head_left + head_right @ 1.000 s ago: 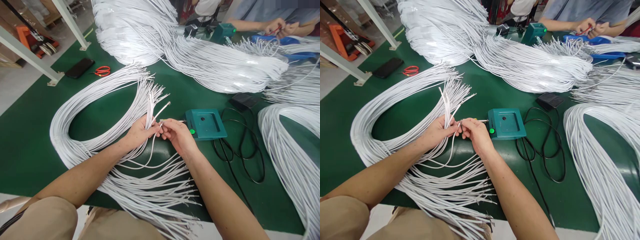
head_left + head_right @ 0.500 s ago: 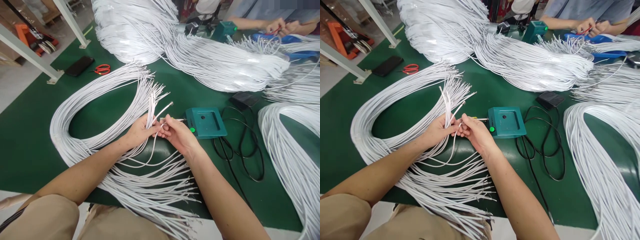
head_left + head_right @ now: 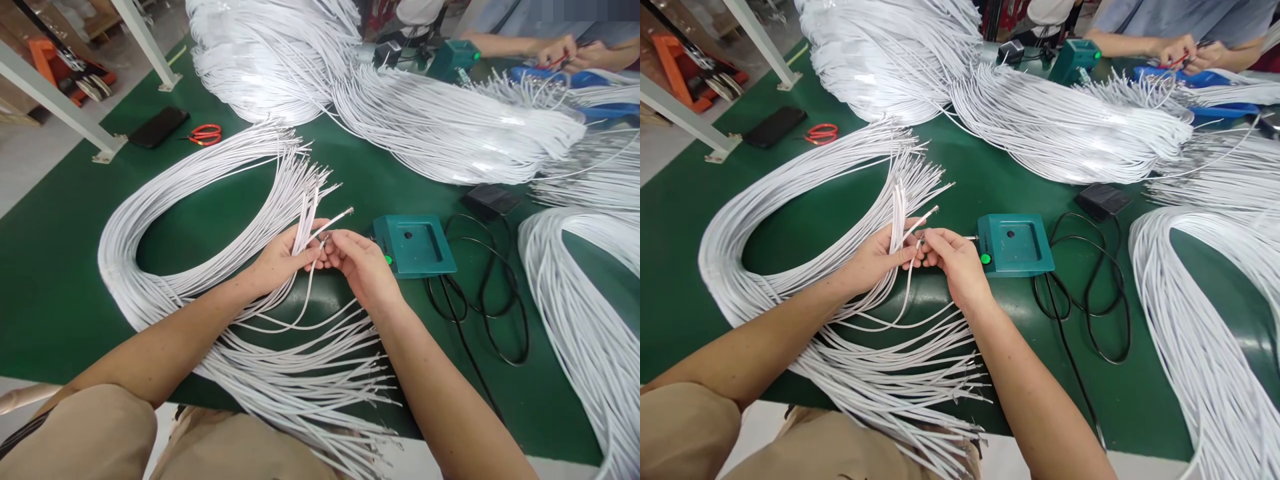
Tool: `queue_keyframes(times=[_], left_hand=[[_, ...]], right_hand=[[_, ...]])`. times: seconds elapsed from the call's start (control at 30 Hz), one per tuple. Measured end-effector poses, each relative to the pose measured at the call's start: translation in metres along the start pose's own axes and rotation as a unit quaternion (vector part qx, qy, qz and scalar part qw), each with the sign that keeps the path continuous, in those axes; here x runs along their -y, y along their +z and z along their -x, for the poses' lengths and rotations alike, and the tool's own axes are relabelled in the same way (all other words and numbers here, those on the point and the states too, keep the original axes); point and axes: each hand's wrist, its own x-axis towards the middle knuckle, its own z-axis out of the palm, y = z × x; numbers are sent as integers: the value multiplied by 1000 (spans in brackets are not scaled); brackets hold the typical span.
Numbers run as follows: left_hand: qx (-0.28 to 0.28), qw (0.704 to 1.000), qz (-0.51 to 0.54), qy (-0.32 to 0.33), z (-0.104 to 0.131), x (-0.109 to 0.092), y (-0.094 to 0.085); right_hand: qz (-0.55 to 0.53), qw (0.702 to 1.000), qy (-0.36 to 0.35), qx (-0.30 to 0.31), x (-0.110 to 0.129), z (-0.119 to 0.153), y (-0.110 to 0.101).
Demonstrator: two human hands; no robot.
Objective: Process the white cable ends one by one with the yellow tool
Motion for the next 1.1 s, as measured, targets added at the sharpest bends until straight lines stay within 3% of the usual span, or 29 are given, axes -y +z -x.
queue_keyframes(times=[0.23, 0.43, 0.73, 1.1], left_hand=[[17, 1000, -15, 6, 0, 1, -1], [1, 1000, -18, -7, -1, 1, -3], [-16, 999, -34, -12, -1, -3, -1], [-57, 996, -66, -20, 2, -5, 2]], right_hand=[[126, 990, -40, -54, 0, 1, 0], [379, 905, -146, -126, -2, 3, -2], [244, 964, -102, -35, 4, 0, -7], [241, 965, -98, -41, 0, -2, -6]])
